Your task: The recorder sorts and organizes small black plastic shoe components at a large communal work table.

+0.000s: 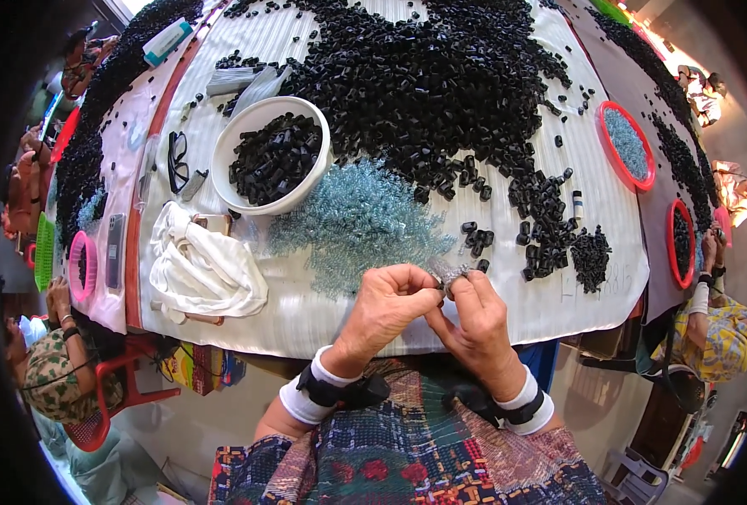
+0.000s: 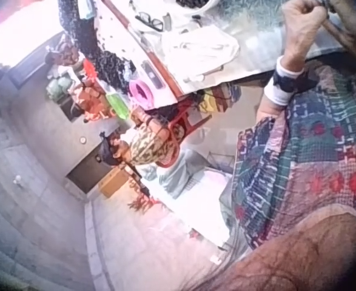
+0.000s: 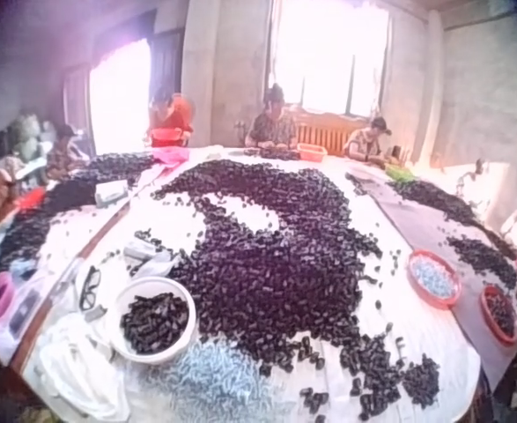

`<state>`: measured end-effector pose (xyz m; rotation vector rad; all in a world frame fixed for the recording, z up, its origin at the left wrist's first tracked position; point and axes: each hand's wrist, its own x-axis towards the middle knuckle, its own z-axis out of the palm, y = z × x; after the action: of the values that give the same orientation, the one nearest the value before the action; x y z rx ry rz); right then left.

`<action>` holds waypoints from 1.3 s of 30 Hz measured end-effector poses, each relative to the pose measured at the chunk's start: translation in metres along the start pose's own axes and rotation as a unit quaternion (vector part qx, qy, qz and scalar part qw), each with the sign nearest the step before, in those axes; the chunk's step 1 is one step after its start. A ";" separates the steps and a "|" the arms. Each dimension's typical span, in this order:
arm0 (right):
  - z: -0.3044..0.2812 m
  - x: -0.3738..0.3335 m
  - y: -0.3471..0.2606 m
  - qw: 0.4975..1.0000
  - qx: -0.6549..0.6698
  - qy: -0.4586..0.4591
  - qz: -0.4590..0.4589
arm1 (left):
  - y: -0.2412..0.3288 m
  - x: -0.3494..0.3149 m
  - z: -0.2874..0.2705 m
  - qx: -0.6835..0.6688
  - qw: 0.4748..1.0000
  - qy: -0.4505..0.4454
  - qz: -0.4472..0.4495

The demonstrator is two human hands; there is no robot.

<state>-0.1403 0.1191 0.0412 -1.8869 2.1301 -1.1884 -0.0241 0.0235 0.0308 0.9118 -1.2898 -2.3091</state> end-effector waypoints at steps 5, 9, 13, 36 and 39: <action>0.003 -0.002 0.003 1.000 -0.005 0.009 0.001 | -0.003 0.000 -0.001 0.010 1.000 -0.003 0.005; -0.001 0.003 0.007 1.000 -0.014 0.023 -0.012 | 0.000 -0.002 0.001 -0.004 1.000 0.007 -0.004; -0.001 0.003 0.010 1.000 -0.018 0.015 -0.019 | 0.002 -0.003 -0.002 0.005 1.000 -0.003 -0.006; -0.008 0.001 0.012 0.997 -0.022 0.004 -0.071 | 0.011 -0.003 -0.002 0.036 0.995 -0.076 -0.047; -0.010 0.006 0.009 0.997 -0.018 -0.005 -0.079 | 0.009 -0.006 -0.005 0.048 0.994 -0.086 -0.045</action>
<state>-0.1544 0.1188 0.0457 -2.1067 2.0430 -1.1723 -0.0168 0.0187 0.0388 0.8317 -1.4699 -2.4603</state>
